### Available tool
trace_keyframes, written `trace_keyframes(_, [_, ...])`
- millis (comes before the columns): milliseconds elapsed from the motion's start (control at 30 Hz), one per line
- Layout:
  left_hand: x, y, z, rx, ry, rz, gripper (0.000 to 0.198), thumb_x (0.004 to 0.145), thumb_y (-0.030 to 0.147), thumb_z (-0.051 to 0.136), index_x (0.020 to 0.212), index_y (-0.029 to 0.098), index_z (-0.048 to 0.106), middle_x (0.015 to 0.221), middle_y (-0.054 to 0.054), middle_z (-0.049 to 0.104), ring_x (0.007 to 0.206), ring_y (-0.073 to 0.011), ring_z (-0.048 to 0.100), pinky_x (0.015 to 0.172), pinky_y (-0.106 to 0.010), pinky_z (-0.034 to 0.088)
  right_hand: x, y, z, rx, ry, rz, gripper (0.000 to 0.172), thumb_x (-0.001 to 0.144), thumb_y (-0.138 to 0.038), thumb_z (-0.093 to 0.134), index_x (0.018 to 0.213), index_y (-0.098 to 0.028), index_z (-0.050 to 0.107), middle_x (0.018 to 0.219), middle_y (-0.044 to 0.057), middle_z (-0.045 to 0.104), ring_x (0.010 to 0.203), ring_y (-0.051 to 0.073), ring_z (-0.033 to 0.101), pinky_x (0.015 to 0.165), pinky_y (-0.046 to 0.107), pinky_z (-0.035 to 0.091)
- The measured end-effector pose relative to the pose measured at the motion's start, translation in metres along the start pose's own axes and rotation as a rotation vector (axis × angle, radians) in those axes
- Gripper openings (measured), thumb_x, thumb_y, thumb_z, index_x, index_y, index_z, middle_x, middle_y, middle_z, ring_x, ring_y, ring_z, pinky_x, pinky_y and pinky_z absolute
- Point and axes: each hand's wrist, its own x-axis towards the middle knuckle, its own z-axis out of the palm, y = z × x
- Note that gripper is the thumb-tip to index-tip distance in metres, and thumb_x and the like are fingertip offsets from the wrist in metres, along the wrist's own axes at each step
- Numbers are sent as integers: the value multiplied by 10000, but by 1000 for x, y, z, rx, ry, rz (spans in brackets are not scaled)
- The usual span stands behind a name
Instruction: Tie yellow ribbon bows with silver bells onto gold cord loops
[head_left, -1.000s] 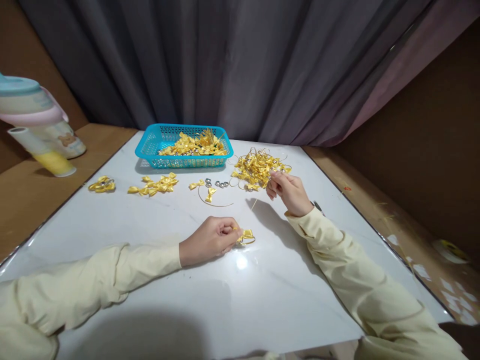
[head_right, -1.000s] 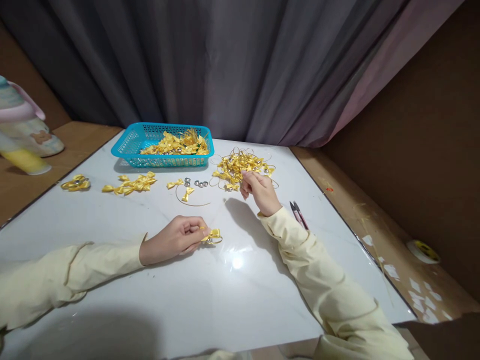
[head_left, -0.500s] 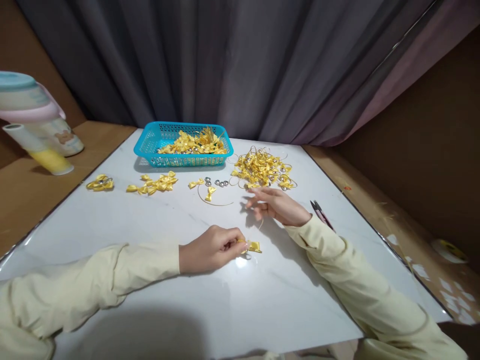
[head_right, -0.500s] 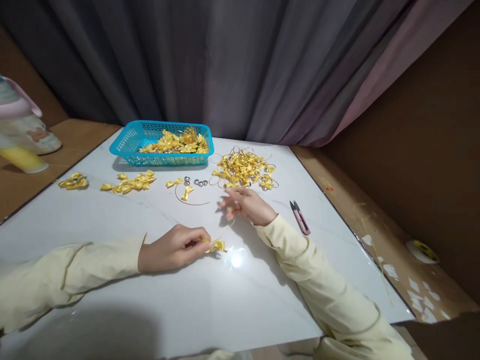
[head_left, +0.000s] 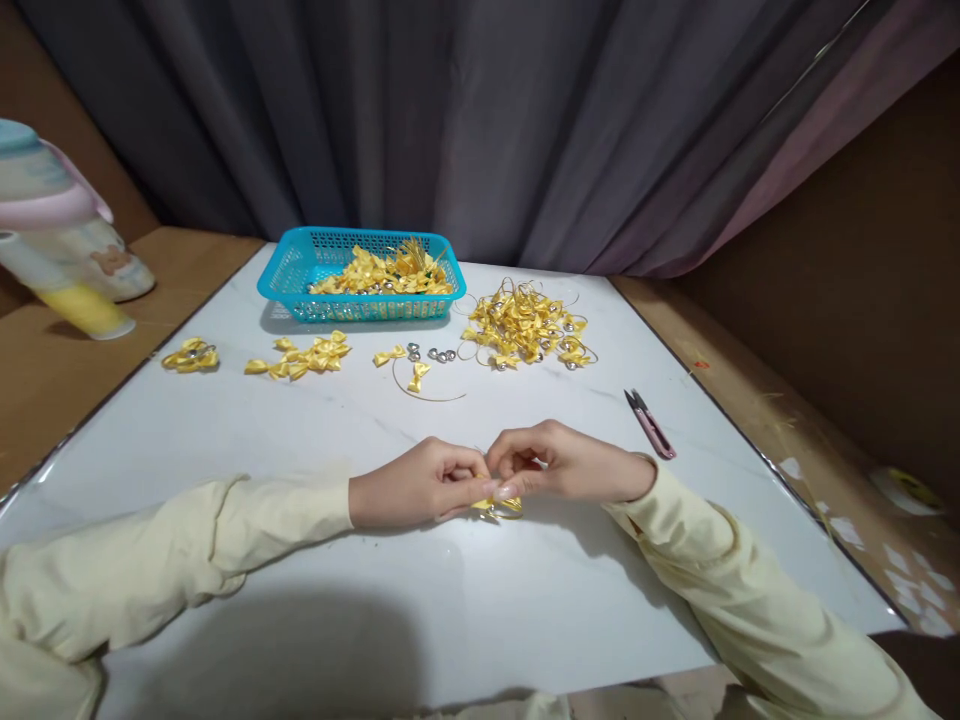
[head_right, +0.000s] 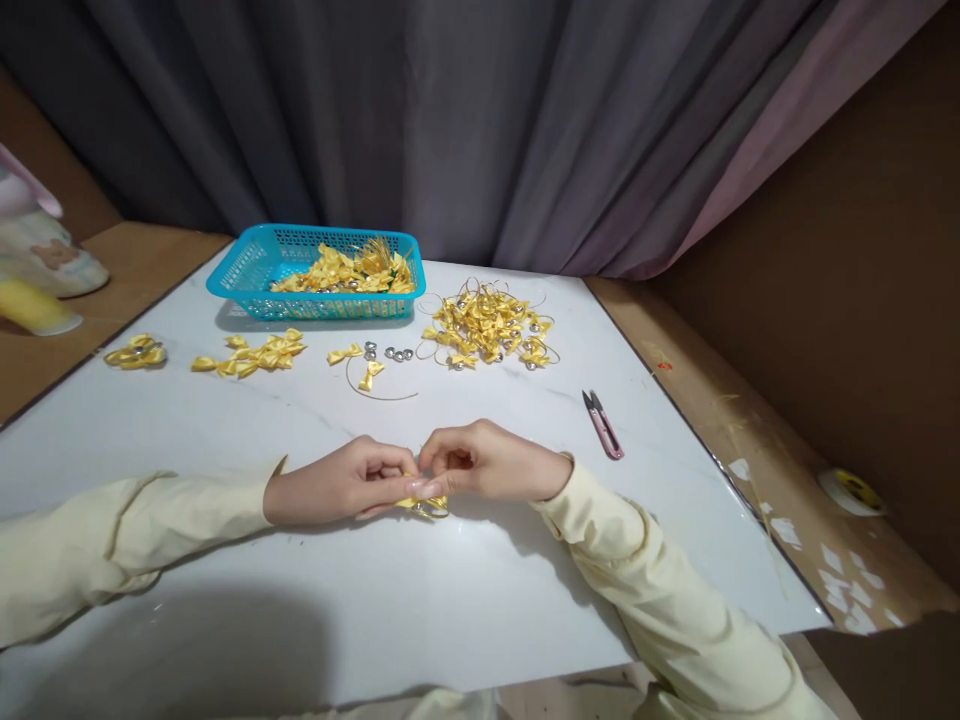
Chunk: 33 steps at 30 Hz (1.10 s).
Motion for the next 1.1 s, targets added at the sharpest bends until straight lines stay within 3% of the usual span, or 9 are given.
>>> trace_keyframes(367, [0, -1, 0, -101, 87, -26, 312, 848, 433, 463, 717, 153, 509, 464, 75, 426, 350, -43, 330, 365, -177, 272, -3, -6, 2, -56, 198, 43, 222, 734, -351, 632, 762, -131, 644, 590, -1, 584, 514, 78, 447, 491, 201, 371])
trace_keyframes(567, [3, -3, 0, -144, 159, 12, 329, 860, 439, 446, 687, 159, 454, 485, 65, 462, 357, -36, 367, 374, -165, 291, -1, -6, 4, -139, 352, -58, 220, 733, -360, 647, 777, -157, 575, 575, -15, 561, 506, 88, 451, 490, 207, 359])
trace_keyframes(800, [3, -3, 1, -152, 176, -22, 327, 878, 430, 411, 689, 164, 434, 488, 66, 468, 342, -37, 394, 355, -155, 296, -5, -9, 6, -172, 427, -25, 254, 750, -381, 637, 823, -183, 495, 592, -34, 540, 490, 83, 421, 467, 203, 319])
trace_keyframes(1000, [3, -2, 2, -168, 202, -20, 327, 872, 422, 429, 678, 159, 434, 487, 65, 473, 337, -35, 414, 352, -143, 309, -6, -12, 1, -28, 214, 131, 345, 798, -479, 536, 831, -136, 558, 560, -21, 524, 496, 79, 412, 476, 206, 322])
trace_keyframes(1100, [3, -3, 3, -191, 202, -40, 318, 867, 421, 439, 689, 158, 437, 475, 67, 475, 325, -33, 416, 335, -131, 292, -5, -13, 0, 49, 191, 159, 369, 768, -482, 578, 838, -121, 555, 549, -27, 519, 492, 76, 417, 483, 208, 327])
